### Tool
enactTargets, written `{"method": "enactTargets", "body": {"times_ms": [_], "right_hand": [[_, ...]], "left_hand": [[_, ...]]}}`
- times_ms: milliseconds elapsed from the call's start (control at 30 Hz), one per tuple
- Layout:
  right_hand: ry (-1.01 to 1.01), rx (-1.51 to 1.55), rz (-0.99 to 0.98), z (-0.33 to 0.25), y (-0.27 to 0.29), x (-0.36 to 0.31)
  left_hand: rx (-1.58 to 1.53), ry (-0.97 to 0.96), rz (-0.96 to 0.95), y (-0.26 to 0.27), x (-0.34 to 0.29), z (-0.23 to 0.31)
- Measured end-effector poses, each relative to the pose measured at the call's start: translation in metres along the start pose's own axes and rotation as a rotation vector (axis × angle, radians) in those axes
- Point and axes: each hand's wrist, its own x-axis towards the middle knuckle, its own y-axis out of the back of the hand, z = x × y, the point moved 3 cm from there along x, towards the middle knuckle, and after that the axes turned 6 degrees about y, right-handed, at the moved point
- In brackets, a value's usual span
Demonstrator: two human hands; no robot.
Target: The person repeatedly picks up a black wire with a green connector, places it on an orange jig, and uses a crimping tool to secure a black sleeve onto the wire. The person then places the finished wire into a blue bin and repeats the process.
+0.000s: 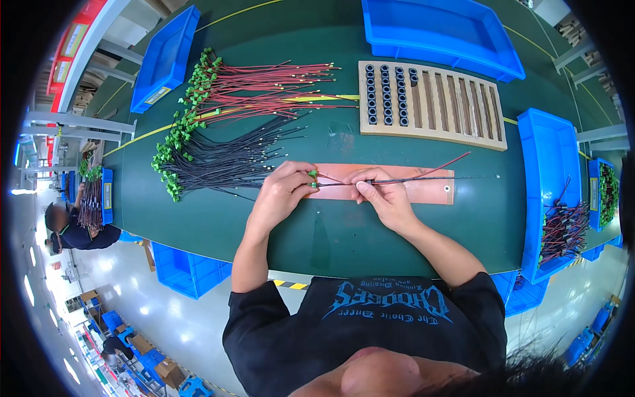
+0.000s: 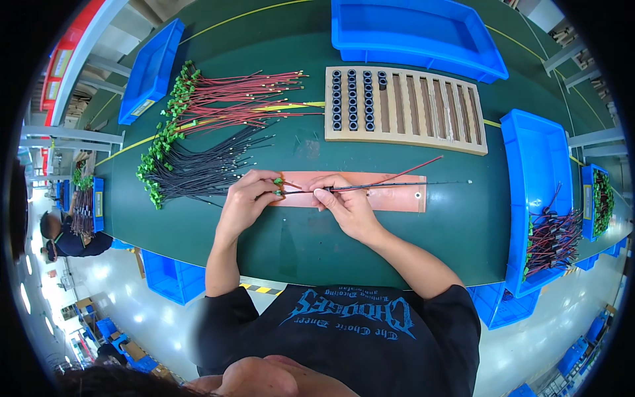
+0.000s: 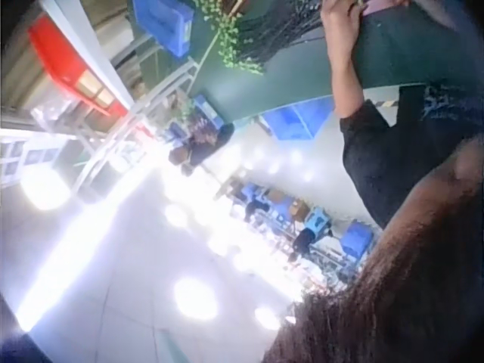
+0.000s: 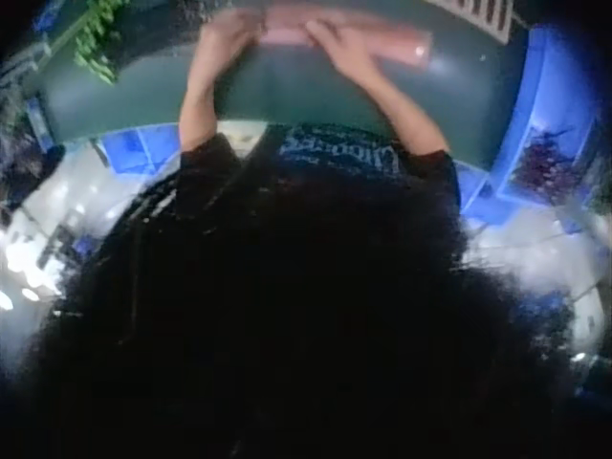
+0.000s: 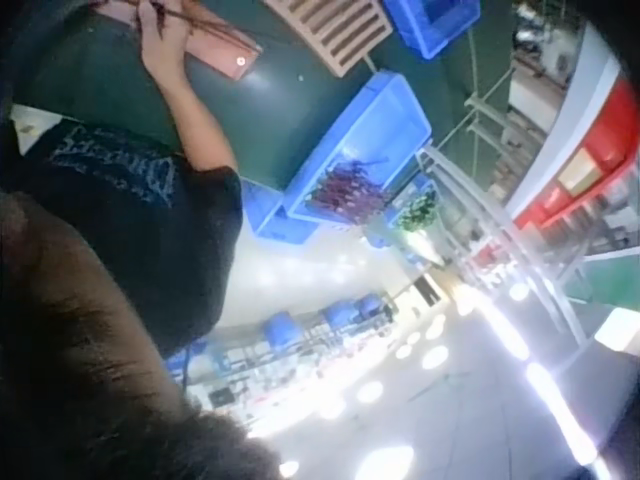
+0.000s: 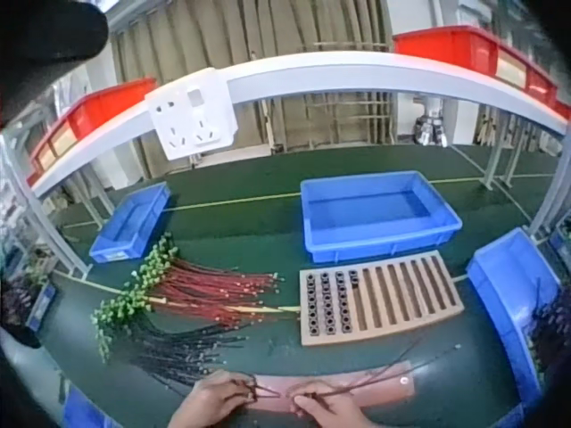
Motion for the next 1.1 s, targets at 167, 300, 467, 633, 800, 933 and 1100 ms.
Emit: {"method": "enactTargets", "body": {"times_ms": [167, 300, 467, 633, 800, 933, 1100], "right_hand": [[0.12, -0.002, -0.078, -0.008, -0.003, 0.001], [0.015, 0.028, -0.023, -0.005, 0.001, 0.002], [-0.044, -0.183, 0.025, 0.001, -0.002, 0.0], [0.188, -0.51, -0.051, 0.013, 0.004, -0.001], [0.296, -0.709, 0.153, -0.011, -0.003, 0.001], [-0.043, -0.209, 0.107, -0.003, -0.006, 0.003], [-0.108, -0.098, 0.078, -0.005, -0.007, 0.004]], "left_hand": [[-0.239, 0.292, 0.0, -0.006, -0.004, -0.006], [-0.196, 0.255, -0.014, -0.005, -0.001, -0.004], [0.167, -0.252, 0.222, 0.0, 0.0, 0.034], [0.997, -0.927, -0.156, -0.038, 0.011, 0.145], [1.473, -0.913, -0.275, -0.032, 0.04, 0.162], [1.277, -0.643, -0.291, 0.0, 0.054, 0.152], [1.17, -0.329, -0.07, 0.033, 0.056, 0.099]]}}
